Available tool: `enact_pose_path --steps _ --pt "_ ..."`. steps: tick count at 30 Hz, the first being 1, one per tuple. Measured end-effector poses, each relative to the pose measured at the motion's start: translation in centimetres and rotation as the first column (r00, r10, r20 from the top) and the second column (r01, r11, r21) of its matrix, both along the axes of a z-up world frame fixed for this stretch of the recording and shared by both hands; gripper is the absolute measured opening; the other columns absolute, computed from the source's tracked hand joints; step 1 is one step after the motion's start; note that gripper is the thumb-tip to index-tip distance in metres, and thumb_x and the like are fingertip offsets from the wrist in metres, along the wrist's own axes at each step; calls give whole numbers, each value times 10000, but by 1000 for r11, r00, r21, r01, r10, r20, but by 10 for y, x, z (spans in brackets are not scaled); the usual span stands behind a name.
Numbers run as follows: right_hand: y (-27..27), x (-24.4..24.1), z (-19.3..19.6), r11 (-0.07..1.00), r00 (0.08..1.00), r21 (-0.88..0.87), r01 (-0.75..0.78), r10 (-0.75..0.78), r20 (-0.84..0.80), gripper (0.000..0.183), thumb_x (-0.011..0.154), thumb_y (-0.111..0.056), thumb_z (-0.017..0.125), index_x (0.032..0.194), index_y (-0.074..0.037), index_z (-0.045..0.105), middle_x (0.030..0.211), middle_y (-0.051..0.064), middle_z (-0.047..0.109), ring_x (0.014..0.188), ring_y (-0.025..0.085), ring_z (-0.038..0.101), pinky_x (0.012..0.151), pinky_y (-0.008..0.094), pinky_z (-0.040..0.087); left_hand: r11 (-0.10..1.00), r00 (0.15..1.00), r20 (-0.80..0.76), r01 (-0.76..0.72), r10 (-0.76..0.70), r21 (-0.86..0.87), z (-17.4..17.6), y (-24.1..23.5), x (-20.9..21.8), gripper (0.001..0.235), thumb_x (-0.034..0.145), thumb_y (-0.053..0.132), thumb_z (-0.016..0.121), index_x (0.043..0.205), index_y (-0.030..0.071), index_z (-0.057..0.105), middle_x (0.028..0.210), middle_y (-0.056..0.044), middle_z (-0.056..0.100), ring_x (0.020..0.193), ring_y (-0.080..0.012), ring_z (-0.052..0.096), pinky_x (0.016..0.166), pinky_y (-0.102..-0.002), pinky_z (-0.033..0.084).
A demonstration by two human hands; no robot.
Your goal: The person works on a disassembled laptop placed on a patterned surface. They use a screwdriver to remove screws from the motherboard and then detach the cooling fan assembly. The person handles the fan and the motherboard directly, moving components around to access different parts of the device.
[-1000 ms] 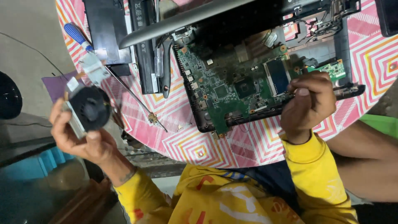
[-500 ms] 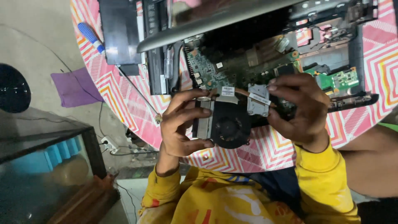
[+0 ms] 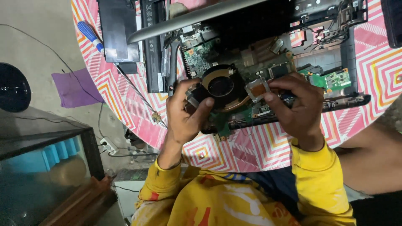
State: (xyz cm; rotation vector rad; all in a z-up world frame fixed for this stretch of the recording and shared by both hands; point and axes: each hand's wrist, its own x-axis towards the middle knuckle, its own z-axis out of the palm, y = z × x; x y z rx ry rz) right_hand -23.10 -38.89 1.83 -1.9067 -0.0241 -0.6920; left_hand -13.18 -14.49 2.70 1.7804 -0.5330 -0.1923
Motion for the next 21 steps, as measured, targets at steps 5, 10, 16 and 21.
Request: enact_pose_path --steps 5,10,16,21 --pt "5 -3 17 999 997 -27 17 -19 -68 158 996 -66 636 984 80 696 880 193 706 829 322 667 753 416 519 997 991 -131 -30 20 -74 2 3 0 359 897 209 723 1200 68 589 767 -55 614 653 -93 518 583 -274 420" --pt "2 -9 18 977 985 -128 168 -170 -8 202 1063 -13 554 972 143 643 891 251 679 835 344 635 710 402 483 988 983 -133 -138 128 -68 -11 21 2 356 942 257 691 1223 71 577 756 52 522 606 -47 404 554 -217 288" --pt "3 -9 16 949 984 -282 138 -163 -67 145 988 -23 663 940 102 721 901 211 714 841 330 642 805 459 475 995 978 -203 -70 54 -70 -11 13 -8 431 948 275 699 1286 35 583 980 -12 663 697 -53 500 594 -190 377" --pt "1 -5 19 827 987 -557 -77 -16 -161 283 960 -261 681 1176 -83 721 1130 80 691 1031 308 577 910 453 343 999 957 -287 -34 42 33 5 3 -9 371 941 88 696 1285 37 566 697 15 582 552 -64 508 481 -220 418"
